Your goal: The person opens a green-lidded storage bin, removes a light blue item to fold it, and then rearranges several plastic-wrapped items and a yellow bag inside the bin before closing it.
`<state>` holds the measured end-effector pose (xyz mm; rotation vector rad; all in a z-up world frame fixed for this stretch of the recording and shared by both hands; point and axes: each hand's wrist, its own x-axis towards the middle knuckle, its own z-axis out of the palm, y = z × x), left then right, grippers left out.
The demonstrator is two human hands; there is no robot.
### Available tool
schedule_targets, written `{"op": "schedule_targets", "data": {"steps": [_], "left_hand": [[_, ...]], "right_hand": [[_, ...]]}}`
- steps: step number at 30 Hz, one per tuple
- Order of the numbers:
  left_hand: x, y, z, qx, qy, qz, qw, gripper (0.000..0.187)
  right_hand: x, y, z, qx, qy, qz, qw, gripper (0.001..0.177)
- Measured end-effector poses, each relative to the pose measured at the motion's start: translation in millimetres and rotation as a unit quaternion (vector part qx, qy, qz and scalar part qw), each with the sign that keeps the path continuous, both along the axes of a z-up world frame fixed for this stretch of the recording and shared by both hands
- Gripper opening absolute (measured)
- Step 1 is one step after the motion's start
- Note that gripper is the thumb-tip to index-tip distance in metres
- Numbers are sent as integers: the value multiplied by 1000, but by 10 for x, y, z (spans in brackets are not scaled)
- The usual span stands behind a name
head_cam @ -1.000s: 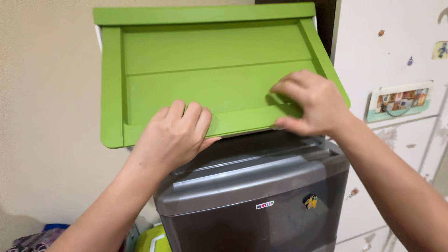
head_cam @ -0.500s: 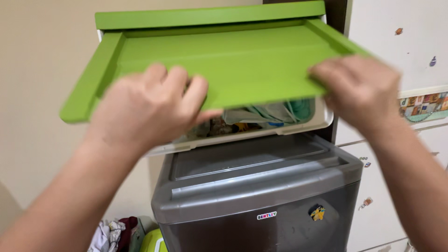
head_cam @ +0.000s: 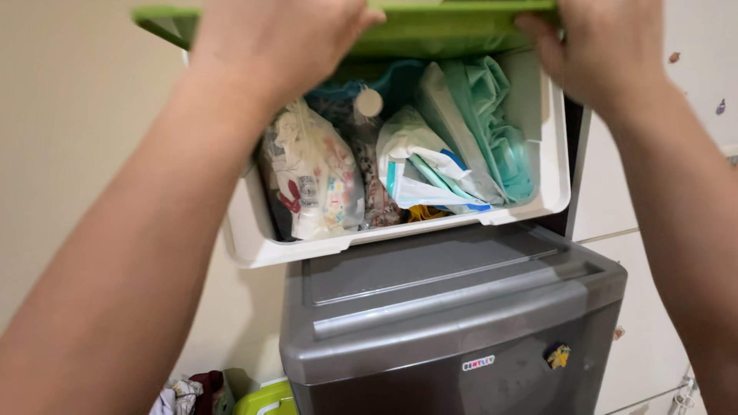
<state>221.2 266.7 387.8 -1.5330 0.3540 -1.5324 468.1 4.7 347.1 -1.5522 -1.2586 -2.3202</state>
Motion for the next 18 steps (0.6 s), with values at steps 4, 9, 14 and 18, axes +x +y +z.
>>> {"op": "schedule_targets", "data": {"steps": [4, 9, 14, 18], "left_hand": [[114, 167, -51, -3, 29, -24, 999, 26], [255, 319, -143, -23, 44, -59, 997, 20], [432, 427, -150, -40, 17, -23, 999, 17], [514, 451, -139, -113, 33, 16, 993, 24]], "right_hand": [[-4, 160, -4, -18, -14, 39, 999, 7], [142, 411, -48, -25, 56, 62, 996, 6], [218, 600, -54, -46, 96, 97, 990, 25], [244, 621, 36, -81, 205, 79, 972, 55]]}}
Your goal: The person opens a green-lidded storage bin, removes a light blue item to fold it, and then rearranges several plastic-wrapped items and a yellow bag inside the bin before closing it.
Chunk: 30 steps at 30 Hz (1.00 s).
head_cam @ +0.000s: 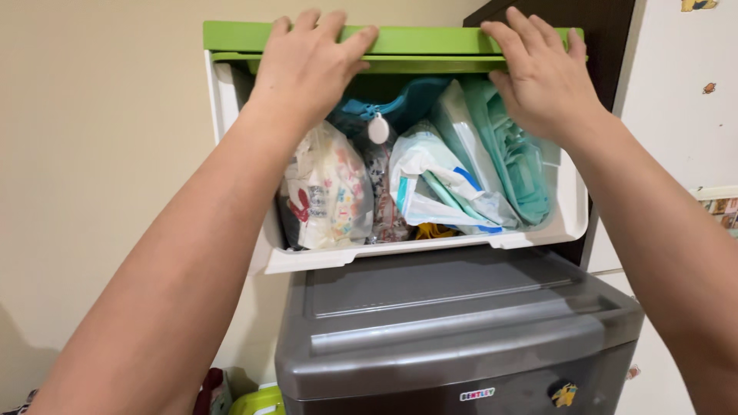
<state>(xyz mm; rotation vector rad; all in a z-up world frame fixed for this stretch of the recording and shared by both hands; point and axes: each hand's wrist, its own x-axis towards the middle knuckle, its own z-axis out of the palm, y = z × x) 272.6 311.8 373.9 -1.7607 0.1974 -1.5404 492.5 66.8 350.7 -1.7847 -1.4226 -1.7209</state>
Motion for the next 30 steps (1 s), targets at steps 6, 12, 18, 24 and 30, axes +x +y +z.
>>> {"op": "schedule_targets", "data": {"steps": [6, 12, 18, 24, 30], "left_hand": [[-14, -16, -73, -20, 12, 25, 999, 31], [-115, -194, -93, -59, 31, 36, 997, 29], [-296, -403, -197, 25, 37, 20, 999, 24], [-251, -433, -533, 95, 179, 97, 975, 15], [-438, -265, -552, 117, 65, 127, 983, 33]], "right_hand": [[-178, -209, -131, -26, -36, 36, 998, 61], [-484, -267, -311, -39, -72, 108, 991, 51], [-534, -204, -447, -66, -44, 121, 989, 48], [-333, 45, -677, -202, 113, 54, 971, 54], [-203, 161, -706, -246, 75, -25, 966, 59]]}}
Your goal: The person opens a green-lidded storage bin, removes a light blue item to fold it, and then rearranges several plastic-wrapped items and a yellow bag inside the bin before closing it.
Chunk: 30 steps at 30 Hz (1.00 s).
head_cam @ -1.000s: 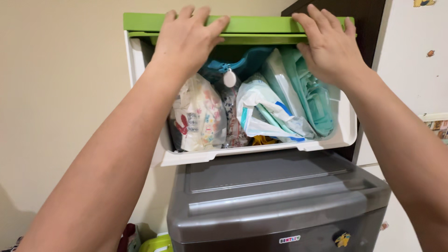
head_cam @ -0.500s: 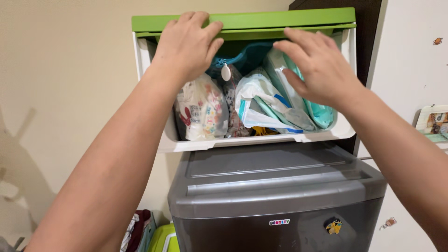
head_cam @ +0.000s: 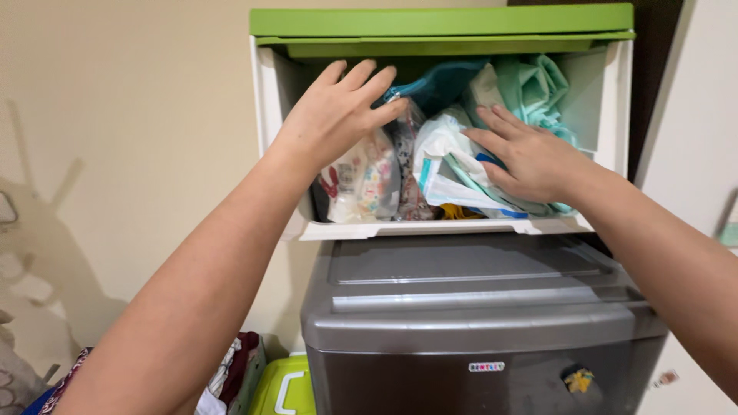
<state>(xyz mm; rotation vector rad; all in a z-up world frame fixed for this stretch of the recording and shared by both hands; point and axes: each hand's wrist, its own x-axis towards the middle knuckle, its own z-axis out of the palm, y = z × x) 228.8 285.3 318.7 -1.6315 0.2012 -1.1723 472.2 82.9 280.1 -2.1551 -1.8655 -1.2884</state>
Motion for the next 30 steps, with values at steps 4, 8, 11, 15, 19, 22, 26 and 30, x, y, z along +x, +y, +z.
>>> {"op": "schedule_targets", "data": {"steps": [4, 8, 11, 15, 19, 22, 26, 30], "left_hand": [[-36, 98, 78, -16, -41, 0, 999, 43], [1, 195, 42, -47, -44, -1, 998, 45], [21, 256, -4, -58, -40, -5, 997, 53], [-25, 346, 26, -17, -82, 20, 996, 51], [-45, 394, 108, -5, -95, -14, 995, 44], [-66, 399, 197, 4, -98, -12, 995, 26], [-138, 375, 366, 63, -127, -11, 990, 29], [-197, 382, 402, 75, -91, -28, 993, 29]], "right_hand": [[-169, -35, 100, -4, -7, -24, 1000, 55], [-503, -28, 192, 35, 30, 3, 999, 53], [-704, 132, 216, 46, 64, 49, 996, 51], [-757, 514, 213, 18, -13, 123, 992, 58], [-759, 842, 90, 16, -71, 123, 990, 70], [-806, 890, -22, 14, -87, 87, 992, 89], [-836, 833, 27, -28, -7, 95, 995, 90], [-736, 874, 257, -62, 97, 140, 984, 78]]}}
